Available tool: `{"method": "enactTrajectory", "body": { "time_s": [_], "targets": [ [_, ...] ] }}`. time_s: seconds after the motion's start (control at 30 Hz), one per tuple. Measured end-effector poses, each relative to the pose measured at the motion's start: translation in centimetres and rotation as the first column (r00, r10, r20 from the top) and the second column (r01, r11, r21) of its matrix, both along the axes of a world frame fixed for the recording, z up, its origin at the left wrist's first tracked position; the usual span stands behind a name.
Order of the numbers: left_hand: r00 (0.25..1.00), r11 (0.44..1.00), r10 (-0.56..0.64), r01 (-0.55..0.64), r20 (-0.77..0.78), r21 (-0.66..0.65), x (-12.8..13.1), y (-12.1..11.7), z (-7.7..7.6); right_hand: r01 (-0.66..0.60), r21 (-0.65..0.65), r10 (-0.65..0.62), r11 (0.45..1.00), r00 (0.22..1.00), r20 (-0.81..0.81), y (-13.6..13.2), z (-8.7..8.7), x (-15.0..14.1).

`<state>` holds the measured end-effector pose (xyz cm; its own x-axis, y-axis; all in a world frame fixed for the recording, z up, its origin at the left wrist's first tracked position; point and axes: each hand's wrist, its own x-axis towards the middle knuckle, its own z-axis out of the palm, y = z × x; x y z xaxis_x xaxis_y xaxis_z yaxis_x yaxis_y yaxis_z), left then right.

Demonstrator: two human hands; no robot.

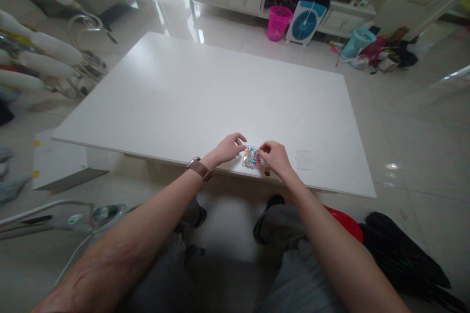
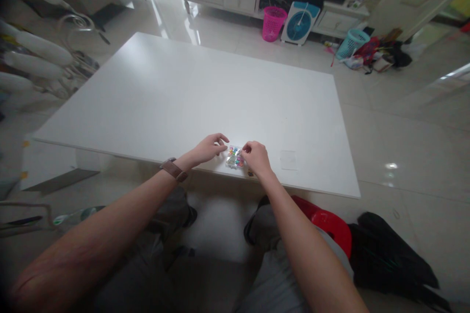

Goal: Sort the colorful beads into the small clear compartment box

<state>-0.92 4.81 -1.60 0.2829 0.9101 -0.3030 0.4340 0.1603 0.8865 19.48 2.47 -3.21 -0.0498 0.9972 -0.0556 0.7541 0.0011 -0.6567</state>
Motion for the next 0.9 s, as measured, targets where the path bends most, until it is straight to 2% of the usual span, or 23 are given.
{"method": "enactTrajectory", "body": {
  "time_s": [0.13,0.37,0.7,0.8,0.9],
  "targets": [
    [1.0,1.0,-0.009,0.01,-0.017,0.016,-0.1,0.08,-0.14,-0.012,0.008,0.011,1.0,0.994,0.112,-0.01,-0.16,0.21],
    [1.0,1.0,-0.008,0.009,-0.016,0.026,-0.14,0.24,-0.39,-0.013,0.031,0.007,0.999,0.984,0.18,0.08,0.19,0.4],
    [0.997,0.995,-0.029,0.036,-0.072,0.09,-0.17,0.28,-0.79,0.097,-0.11,-0.101,0.989,0.995,-0.025,0.38,0.7,0.29],
    [0.995,0.986,-0.076,0.085,-0.064,0.144,0.1,-0.11,-0.79,0.105,-0.161,-0.126,0.981,0.983,-0.131,0.51,0.58,0.3],
    [0.996,0.988,-0.082,0.084,-0.024,0.128,0.52,-0.56,-0.6,0.076,-0.2,-0.129,0.977,0.955,-0.267,0.6,0.55,0.16]
  ]
}}
